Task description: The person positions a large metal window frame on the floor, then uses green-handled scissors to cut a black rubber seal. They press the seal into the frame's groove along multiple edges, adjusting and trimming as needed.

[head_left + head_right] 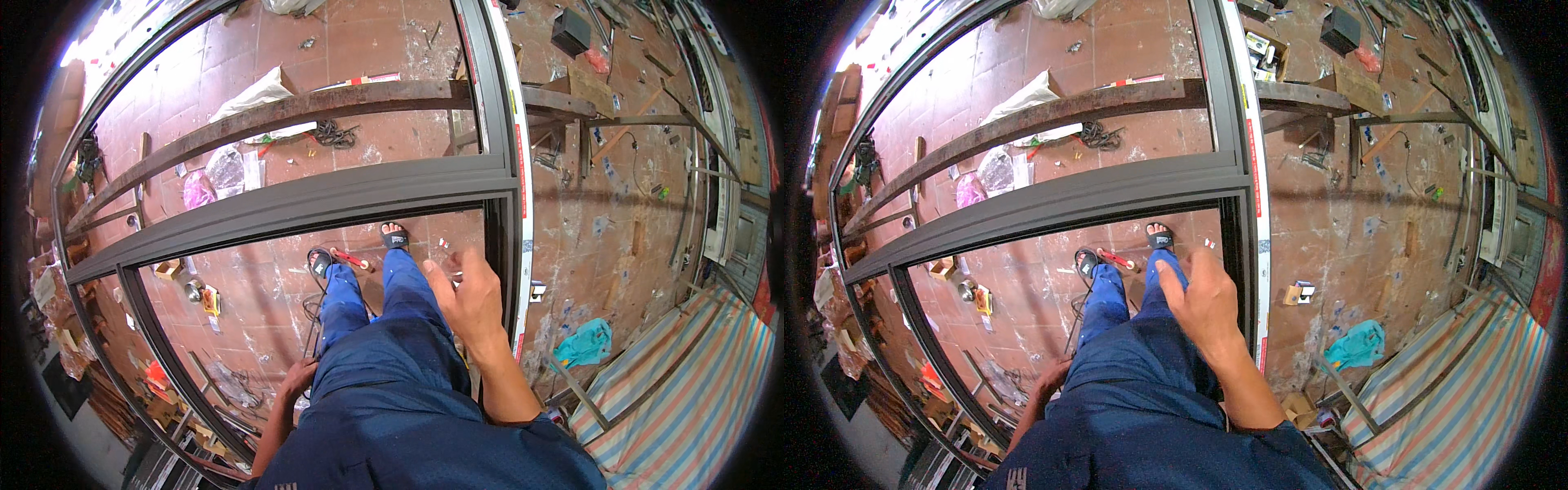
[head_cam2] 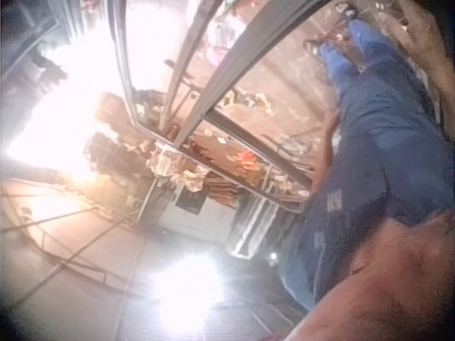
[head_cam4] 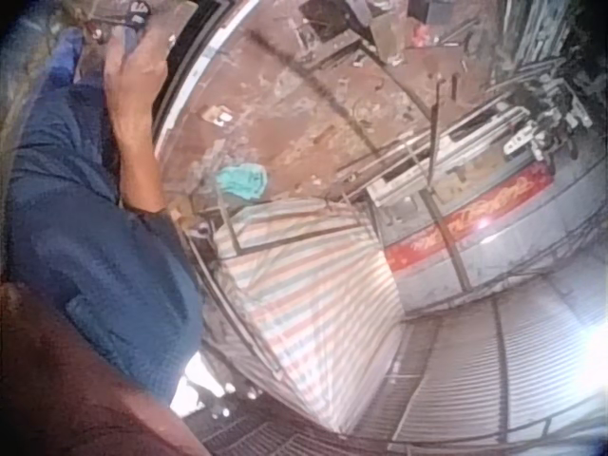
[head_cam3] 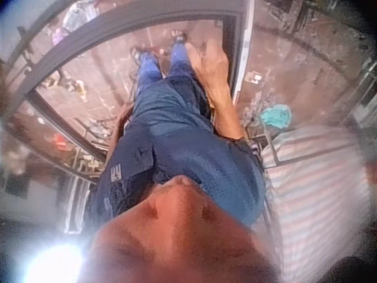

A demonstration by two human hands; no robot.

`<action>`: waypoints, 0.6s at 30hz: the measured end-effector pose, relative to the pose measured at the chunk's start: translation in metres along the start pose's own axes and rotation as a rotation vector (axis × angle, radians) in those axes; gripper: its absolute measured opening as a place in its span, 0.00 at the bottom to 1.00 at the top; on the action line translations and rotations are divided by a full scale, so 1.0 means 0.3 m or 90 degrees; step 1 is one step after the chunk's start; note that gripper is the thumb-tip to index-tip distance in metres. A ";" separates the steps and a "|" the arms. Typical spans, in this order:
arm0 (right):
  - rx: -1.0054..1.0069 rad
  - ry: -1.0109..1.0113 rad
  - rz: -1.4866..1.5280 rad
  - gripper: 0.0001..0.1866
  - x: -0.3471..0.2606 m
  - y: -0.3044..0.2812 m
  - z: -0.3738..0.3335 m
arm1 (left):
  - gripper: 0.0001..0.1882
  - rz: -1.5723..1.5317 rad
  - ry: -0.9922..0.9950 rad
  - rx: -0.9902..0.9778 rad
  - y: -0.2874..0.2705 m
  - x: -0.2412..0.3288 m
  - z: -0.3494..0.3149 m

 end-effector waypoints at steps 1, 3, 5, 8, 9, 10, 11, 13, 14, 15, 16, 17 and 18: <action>0.053 0.015 0.025 0.33 -0.005 -0.028 0.012 | 0.20 -0.040 -0.044 0.000 0.007 -0.036 0.014; 0.083 0.050 0.059 0.31 -0.024 -0.043 0.029 | 0.22 -0.045 -0.063 0.013 0.010 -0.035 0.011; 0.035 0.094 0.081 0.35 -0.021 -0.031 0.038 | 0.23 0.030 -0.022 0.038 0.004 0.058 0.010; -0.005 0.060 0.071 0.41 -0.010 -0.011 0.049 | 0.27 0.017 -0.130 0.012 0.018 0.135 -0.015; 0.041 0.071 0.100 0.42 -0.048 -0.033 0.051 | 0.28 0.002 -0.140 -0.002 0.024 0.114 -0.010; 0.028 0.081 0.051 0.44 -0.049 -0.011 0.064 | 0.29 -0.001 -0.141 0.006 0.039 0.100 -0.005; 0.022 0.096 0.003 0.46 -0.042 0.001 0.065 | 0.29 0.004 -0.143 0.009 0.042 0.093 -0.002; -0.054 0.076 -0.110 0.52 -0.048 0.066 0.068 | 0.29 0.015 -0.147 0.035 0.053 0.084 -0.003; -0.073 0.090 -0.107 0.53 -0.068 0.094 0.072 | 0.29 -0.010 -0.140 0.025 0.055 0.082 -0.006; -0.096 0.103 -0.107 0.54 -0.093 0.119 0.078 | 0.29 -0.038 -0.130 0.014 0.064 0.074 -0.006; -0.108 0.099 -0.124 0.54 -0.119 0.151 0.085 | 0.29 -0.064 -0.122 0.003 0.074 0.061 -0.009; -0.119 0.096 -0.143 0.54 -0.142 0.177 0.094 | 0.29 -0.089 -0.110 -0.008 0.084 0.044 -0.001; -0.128 0.092 -0.161 0.55 -0.170 0.206 0.101 | 0.29 -0.113 -0.098 -0.020 0.089 0.023 0.004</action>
Point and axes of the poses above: each hand's wrist, its own z-axis towards the middle knuckle, its own y-axis out of the palm, x = y × z, the point moved 8 cm from there along z, towards the middle knuckle, and after that the axes turned 14 degrees about -x, right-handed, at the moved point
